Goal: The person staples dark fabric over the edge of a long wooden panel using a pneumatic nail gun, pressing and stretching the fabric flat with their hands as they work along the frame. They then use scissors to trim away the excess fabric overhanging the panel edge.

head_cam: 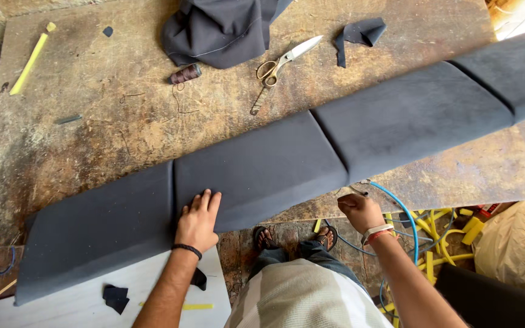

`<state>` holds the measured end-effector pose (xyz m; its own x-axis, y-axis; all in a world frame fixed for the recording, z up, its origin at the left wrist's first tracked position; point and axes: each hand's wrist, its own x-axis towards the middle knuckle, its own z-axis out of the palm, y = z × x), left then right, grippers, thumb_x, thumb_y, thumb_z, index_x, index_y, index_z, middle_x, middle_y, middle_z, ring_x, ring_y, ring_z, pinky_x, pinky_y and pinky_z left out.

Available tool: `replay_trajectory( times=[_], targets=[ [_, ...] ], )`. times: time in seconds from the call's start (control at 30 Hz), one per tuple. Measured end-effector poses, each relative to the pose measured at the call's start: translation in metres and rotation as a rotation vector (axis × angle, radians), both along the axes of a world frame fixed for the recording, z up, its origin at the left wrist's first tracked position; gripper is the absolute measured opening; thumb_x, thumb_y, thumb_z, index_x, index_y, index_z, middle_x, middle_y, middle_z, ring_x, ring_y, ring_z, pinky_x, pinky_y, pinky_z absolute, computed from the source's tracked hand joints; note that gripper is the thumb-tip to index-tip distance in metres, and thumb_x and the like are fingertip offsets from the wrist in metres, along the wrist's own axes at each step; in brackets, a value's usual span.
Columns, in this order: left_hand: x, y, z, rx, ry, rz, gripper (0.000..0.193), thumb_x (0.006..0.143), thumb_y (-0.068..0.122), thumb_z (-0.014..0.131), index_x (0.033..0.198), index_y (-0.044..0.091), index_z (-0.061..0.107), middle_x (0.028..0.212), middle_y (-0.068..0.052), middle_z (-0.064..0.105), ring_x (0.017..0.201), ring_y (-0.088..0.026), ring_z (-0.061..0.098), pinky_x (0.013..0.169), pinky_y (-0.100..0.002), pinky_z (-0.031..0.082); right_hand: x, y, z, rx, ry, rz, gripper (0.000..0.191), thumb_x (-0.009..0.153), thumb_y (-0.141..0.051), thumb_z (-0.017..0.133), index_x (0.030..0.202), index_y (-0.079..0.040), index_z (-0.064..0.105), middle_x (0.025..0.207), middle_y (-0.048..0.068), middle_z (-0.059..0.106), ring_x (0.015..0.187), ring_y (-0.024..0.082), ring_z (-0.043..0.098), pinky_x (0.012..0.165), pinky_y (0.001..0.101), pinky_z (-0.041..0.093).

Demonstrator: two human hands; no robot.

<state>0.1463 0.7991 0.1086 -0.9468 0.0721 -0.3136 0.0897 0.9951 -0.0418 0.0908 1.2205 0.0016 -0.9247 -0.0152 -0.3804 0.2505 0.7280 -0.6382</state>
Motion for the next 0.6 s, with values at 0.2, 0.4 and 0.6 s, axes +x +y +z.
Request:
replay_trajectory(
  times=[0.2,0.4,0.6],
  targets=[
    [0.024,0.009,-0.041,0.014,0.119,0.067,0.088,0.069,0.004,0.072,0.15,0.02,0.04,0.16,-0.01,0.037,0.146,-0.033,0.04,0.115,-0.053,0.039,0.015,0.029,0.008,-0.16,-0.075,-0.096,0.025,0.089,-0.021,0.072,0.11,-0.009,0.08,0.102,0.009,0.082,0.092,0.019,0.078,0.084,0.0338,0.06],
    [0.032,0.03,-0.044,0.014,0.155,0.129,0.092,0.067,0.007,0.076,0.15,0.019,0.038,0.162,-0.011,0.033,0.149,-0.034,0.033,0.12,-0.057,0.029,0.013,0.037,0.002,-0.343,-0.195,-0.25,0.023,0.09,-0.016,0.073,0.11,-0.008,0.078,0.102,0.007,0.081,0.09,0.015,0.076,0.084,0.0315,0.059],
    [0.018,0.074,-0.039,0.204,0.118,0.147,0.092,0.065,0.011,0.08,0.15,0.017,0.044,0.163,-0.015,0.033,0.148,-0.033,0.031,0.121,-0.062,0.021,0.017,0.059,-0.005,-0.469,-0.209,-0.317,0.021,0.091,-0.013,0.072,0.109,-0.004,0.078,0.097,0.007,0.081,0.084,0.015,0.075,0.079,0.0313,0.059]
  ],
)
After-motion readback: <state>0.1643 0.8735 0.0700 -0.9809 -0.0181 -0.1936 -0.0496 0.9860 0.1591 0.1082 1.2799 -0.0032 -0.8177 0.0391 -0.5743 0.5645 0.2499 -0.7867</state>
